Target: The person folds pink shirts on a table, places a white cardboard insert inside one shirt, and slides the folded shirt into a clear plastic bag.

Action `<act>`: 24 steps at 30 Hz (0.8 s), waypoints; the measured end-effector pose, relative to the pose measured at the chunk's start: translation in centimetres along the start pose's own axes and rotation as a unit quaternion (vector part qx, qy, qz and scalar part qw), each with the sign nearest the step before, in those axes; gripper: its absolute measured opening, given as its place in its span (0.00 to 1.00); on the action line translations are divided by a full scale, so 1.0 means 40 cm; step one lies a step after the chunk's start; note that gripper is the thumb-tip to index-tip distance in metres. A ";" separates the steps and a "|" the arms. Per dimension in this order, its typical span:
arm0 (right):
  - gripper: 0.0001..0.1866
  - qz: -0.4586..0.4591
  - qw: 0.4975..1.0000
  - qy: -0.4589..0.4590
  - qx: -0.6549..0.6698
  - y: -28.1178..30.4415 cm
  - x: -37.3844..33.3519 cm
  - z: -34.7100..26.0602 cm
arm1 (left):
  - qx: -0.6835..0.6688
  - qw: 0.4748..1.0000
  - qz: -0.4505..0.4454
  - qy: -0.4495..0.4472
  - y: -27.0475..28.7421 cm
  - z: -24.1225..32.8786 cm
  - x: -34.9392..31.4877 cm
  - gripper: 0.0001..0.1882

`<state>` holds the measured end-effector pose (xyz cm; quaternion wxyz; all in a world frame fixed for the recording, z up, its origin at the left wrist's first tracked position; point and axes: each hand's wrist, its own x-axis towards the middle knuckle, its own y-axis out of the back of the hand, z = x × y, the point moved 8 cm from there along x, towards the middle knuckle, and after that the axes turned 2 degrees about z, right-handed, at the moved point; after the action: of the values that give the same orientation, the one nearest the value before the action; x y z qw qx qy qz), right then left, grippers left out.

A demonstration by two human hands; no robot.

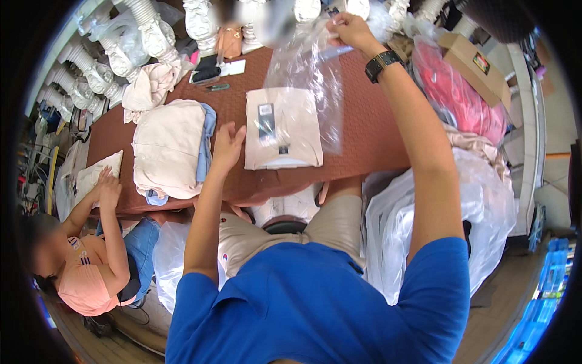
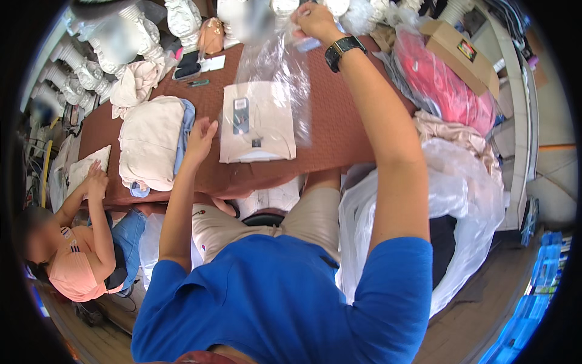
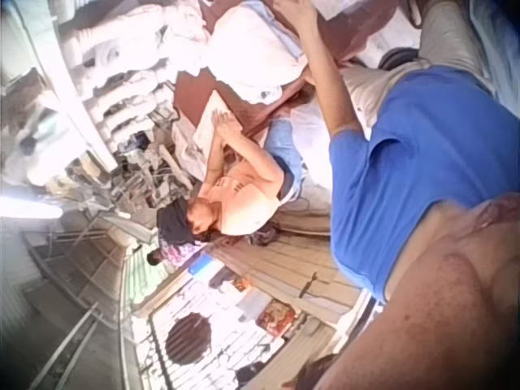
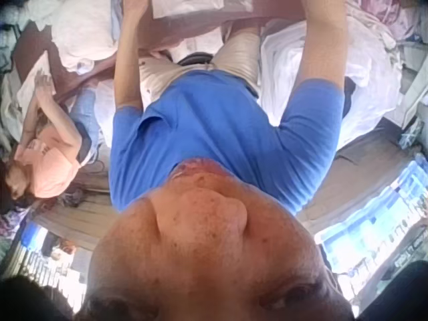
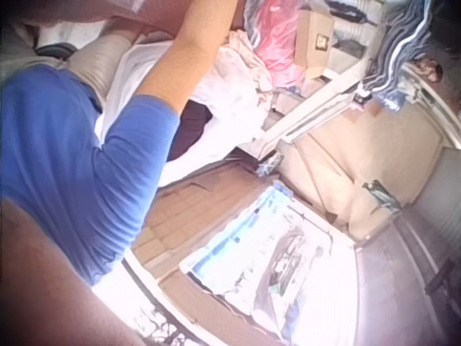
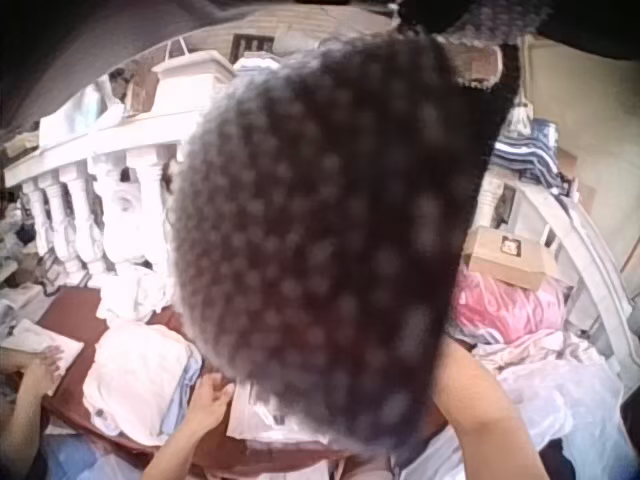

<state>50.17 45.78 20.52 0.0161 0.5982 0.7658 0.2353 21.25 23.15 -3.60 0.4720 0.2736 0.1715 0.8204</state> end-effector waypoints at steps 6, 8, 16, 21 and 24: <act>0.09 0.008 0.936 0.242 0.255 -0.032 0.046 -0.160 | -0.225 0.972 0.028 0.059 0.047 0.104 0.025 0.26; 0.09 0.088 0.936 0.277 0.200 -0.070 0.033 -0.102 | -0.170 0.983 0.062 -0.006 0.037 0.091 0.046 0.25; 0.06 0.147 0.984 0.096 -0.022 -0.228 -0.149 0.294 | 0.032 0.987 -0.118 0.105 -0.097 -0.048 -0.097 0.37; 0.22 0.123 0.978 0.150 -0.082 -0.259 -0.205 0.385 | 0.051 0.985 -0.122 0.111 -0.100 -0.033 -0.113 0.38; 0.30 0.150 0.976 0.067 -0.145 -0.250 -0.317 0.431 | 0.023 0.975 -0.154 0.162 -0.094 -0.064 -0.115 0.37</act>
<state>49.95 38.22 -1.84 0.0162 0.6803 0.6248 0.3828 24.12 20.94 -8.96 0.5522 0.1185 0.3042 0.7672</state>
